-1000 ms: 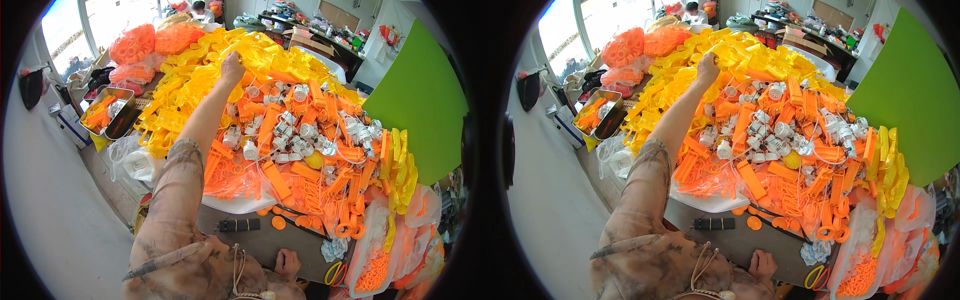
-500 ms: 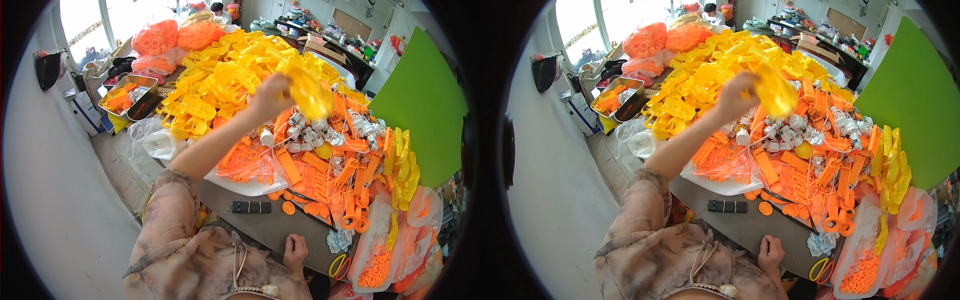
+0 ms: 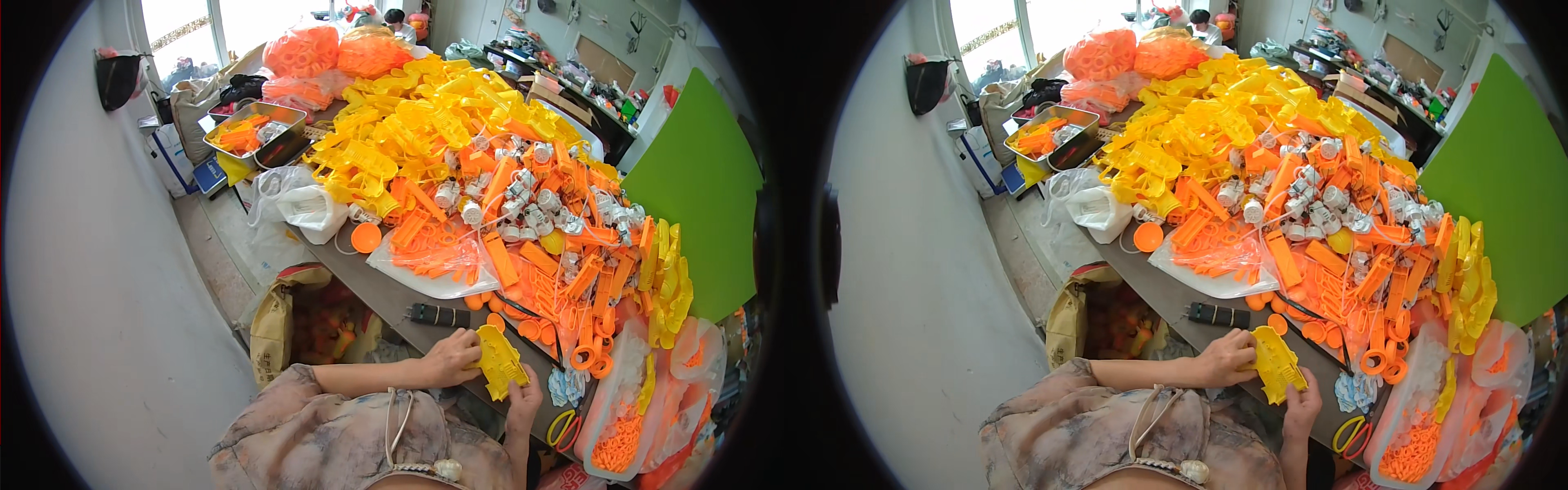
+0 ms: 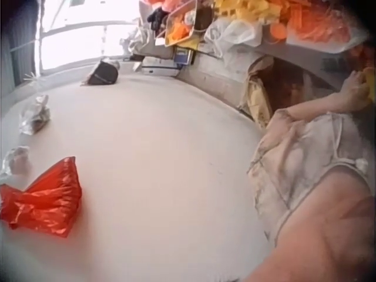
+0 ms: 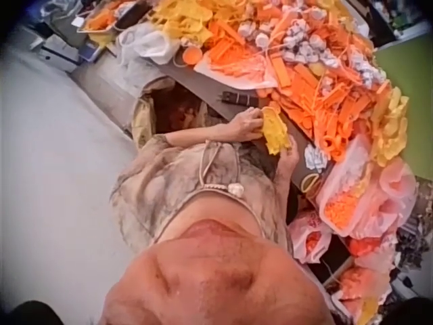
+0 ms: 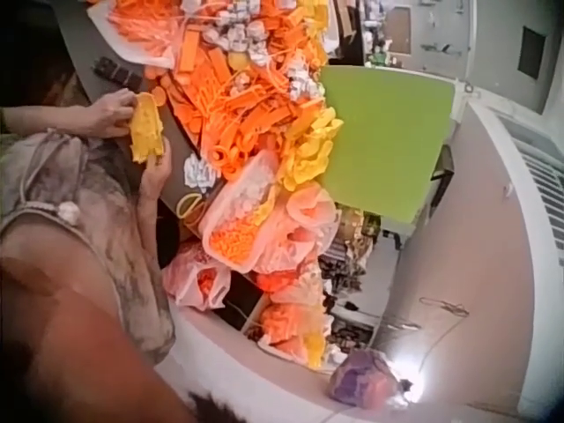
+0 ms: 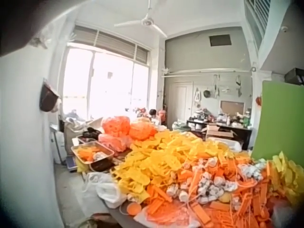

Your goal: Assembling yellow plastic toy gun components and other parts at a workbench.

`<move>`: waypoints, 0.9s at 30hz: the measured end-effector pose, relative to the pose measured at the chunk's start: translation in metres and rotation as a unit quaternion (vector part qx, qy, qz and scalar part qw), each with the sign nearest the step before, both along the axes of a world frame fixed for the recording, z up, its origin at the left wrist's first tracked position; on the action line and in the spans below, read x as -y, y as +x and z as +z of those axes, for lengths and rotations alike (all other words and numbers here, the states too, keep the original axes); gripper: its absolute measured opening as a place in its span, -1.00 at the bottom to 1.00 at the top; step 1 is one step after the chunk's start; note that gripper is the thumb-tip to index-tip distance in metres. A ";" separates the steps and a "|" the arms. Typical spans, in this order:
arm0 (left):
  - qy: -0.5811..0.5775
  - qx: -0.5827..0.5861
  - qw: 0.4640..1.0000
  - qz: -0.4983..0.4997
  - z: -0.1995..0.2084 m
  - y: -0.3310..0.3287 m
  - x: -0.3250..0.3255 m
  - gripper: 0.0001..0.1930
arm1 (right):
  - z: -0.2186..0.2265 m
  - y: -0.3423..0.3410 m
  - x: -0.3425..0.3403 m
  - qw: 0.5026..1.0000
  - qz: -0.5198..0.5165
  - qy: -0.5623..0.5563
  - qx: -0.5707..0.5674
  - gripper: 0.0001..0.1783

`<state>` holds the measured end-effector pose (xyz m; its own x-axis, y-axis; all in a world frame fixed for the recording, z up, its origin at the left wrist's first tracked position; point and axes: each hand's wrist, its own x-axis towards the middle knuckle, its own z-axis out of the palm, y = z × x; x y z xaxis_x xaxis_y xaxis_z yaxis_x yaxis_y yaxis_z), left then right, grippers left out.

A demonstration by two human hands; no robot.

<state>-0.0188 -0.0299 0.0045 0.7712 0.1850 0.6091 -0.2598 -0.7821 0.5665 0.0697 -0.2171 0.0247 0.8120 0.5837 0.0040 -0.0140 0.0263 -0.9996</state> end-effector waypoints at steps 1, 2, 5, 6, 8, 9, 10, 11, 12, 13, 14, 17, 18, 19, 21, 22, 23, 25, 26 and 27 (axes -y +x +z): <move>-0.015 -0.010 0.999 -0.027 -0.002 0.000 0.004 -0.73 | -0.007 0.007 0.004 0.999 -0.032 -0.013 0.014 -0.65; -0.030 -0.020 0.998 -0.054 -0.003 -0.001 0.006 -0.73 | -0.012 0.014 0.007 0.999 -0.030 -0.013 0.015 -0.65; 0.001 -0.009 0.992 -0.129 -0.007 0.001 0.005 -0.71 | -0.028 0.035 0.018 0.995 -0.069 -0.034 0.063 -0.76; 0.024 -0.039 0.987 -0.156 -0.009 0.001 0.002 -0.68 | -0.032 0.040 0.023 0.990 -0.073 -0.077 0.090 -0.79; 0.032 -0.038 0.986 -0.160 -0.014 0.005 0.002 -0.67 | -0.028 0.039 0.021 0.974 -0.086 -0.145 0.152 -0.79; 0.040 -0.038 0.984 -0.167 -0.015 0.007 0.002 -0.67 | -0.026 0.037 0.017 0.974 -0.083 -0.144 0.153 -0.79; 0.040 -0.037 0.985 -0.164 -0.016 0.009 0.003 -0.67 | -0.025 0.035 0.014 0.951 -0.116 -0.187 0.215 -0.78; 0.049 -0.046 0.985 -0.157 -0.017 0.011 0.003 -0.68 | -0.024 0.034 0.012 0.922 -0.149 -0.228 0.276 -0.76; 0.059 -0.056 0.985 -0.149 -0.018 0.012 0.004 -0.69 | -0.030 0.038 0.012 0.922 -0.146 -0.227 0.278 -0.76; 0.059 -0.054 0.986 -0.147 -0.017 0.013 0.004 -0.69 | -0.036 0.043 0.011 0.919 -0.161 -0.206 0.296 -0.74; 0.061 -0.061 0.985 -0.148 -0.016 0.013 0.005 -0.69 | -0.041 0.047 0.012 0.915 -0.176 -0.184 0.313 -0.72; 0.058 -0.066 0.985 -0.146 -0.017 0.013 0.005 -0.68 | -0.041 0.047 0.013 0.920 -0.199 -0.179 0.286 -0.73; 0.053 -0.064 0.986 -0.147 -0.018 0.013 0.005 -0.67 | -0.045 0.049 0.014 0.920 -0.195 -0.178 0.288 -0.73; 0.053 -0.063 0.986 -0.144 -0.018 0.013 0.005 -0.67 | -0.048 0.050 0.014 0.929 -0.205 -0.143 0.274 -0.75; 0.042 -0.029 0.988 -0.144 -0.017 0.013 0.006 -0.64 | -0.052 0.052 0.017 0.936 -0.213 -0.107 0.260 -0.75; 0.042 -0.028 0.989 -0.142 -0.017 0.012 0.005 -0.64 | -0.048 0.050 0.017 0.940 -0.210 -0.111 0.244 -0.75; 0.035 -0.025 0.989 -0.144 -0.017 0.012 0.005 -0.63 | -0.045 0.048 0.017 0.945 -0.208 -0.115 0.227 -0.75; 0.028 -0.021 0.989 -0.146 -0.017 0.011 0.004 -0.63 | -0.042 0.045 0.014 0.945 -0.212 -0.110 0.224 -0.75; 0.019 -0.020 0.989 -0.145 -0.017 0.011 0.004 -0.63 | -0.041 0.045 0.013 0.945 -0.219 -0.106 0.221 -0.75; 0.010 -0.020 0.989 -0.144 -0.017 0.012 0.004 -0.63 | -0.040 0.045 0.013 0.944 -0.219 -0.106 0.222 -0.75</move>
